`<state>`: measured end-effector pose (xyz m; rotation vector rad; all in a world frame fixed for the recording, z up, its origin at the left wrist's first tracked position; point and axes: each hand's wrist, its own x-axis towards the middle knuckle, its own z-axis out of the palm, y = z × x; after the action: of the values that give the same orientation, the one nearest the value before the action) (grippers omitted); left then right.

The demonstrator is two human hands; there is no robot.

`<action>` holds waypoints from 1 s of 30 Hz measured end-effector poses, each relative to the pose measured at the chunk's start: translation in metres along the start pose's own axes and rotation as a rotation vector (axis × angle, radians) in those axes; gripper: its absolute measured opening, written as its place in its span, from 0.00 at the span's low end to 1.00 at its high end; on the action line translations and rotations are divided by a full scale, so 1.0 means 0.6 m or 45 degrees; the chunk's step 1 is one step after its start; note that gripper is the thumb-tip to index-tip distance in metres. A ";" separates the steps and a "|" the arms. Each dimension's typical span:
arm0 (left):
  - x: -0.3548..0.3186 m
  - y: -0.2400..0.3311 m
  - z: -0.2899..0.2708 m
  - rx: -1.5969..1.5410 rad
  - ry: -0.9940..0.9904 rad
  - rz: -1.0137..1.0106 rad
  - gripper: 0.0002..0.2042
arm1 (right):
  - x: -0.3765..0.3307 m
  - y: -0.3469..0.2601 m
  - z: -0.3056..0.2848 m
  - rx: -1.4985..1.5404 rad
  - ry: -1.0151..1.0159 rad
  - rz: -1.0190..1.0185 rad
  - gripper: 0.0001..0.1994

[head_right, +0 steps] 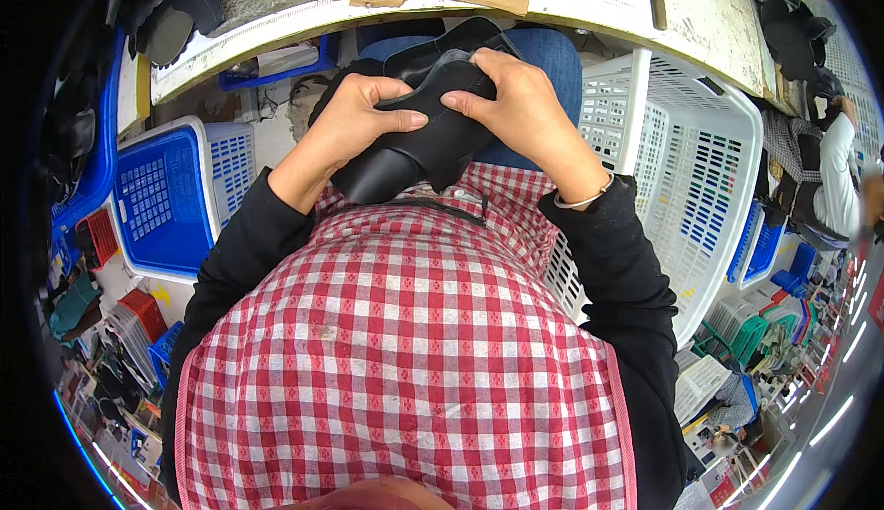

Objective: The person marks the edges of white shoe parts with a black pen, then inspects black shoe parts by turning them over and checking seams. The person handles multiple shoe parts one at a time and places them into a blue basket.

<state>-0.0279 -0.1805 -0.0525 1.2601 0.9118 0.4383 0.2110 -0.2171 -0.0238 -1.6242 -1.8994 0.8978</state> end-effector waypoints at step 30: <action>0.043 0.035 -0.003 0.020 -0.179 0.213 0.18 | -0.010 -0.001 0.014 0.217 0.164 0.158 0.22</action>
<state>-0.0100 -0.1543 -0.0418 1.3692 0.6950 0.4683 0.2054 -0.2248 -0.0286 -1.6681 -1.6050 0.9529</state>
